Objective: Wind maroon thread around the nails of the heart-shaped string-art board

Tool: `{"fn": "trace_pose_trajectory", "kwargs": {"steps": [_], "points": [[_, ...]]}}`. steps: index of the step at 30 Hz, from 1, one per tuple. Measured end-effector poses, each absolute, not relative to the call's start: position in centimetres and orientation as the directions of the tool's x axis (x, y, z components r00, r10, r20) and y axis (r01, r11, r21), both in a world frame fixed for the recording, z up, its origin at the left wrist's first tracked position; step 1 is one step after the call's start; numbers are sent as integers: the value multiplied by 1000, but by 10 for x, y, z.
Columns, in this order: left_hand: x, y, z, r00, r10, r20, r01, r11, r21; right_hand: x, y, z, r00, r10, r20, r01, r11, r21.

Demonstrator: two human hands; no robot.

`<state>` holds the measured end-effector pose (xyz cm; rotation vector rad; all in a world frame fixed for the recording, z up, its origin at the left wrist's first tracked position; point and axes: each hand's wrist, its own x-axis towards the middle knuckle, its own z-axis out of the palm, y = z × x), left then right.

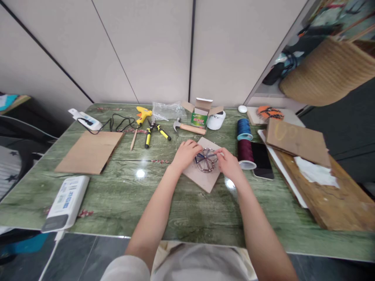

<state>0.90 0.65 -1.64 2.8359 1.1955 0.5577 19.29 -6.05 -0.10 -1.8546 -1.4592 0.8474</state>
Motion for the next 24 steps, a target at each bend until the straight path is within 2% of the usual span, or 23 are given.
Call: {"fn": "trace_pose_trajectory", "kwargs": {"steps": [4,9,12,19,24], "points": [[9,8,-19,645,690,329,687,-712,147,196,-60,5,181,980,-79,647,-180,-741],[9,7,-18,646,690,325,688,-712,144,194,-64,12,29,992,-126,715,-109,-690],[9,7,-18,643,695,321,692,-707,145,193,-67,12,6,989,-147,752,-102,-651],[10,7,-16,646,702,300,689,-705,166,200,-71,14,32,942,-334,604,-285,-744],[9,7,-15,650,702,289,688,-706,168,204,-72,17,-28,898,-440,598,-337,-727]]}}
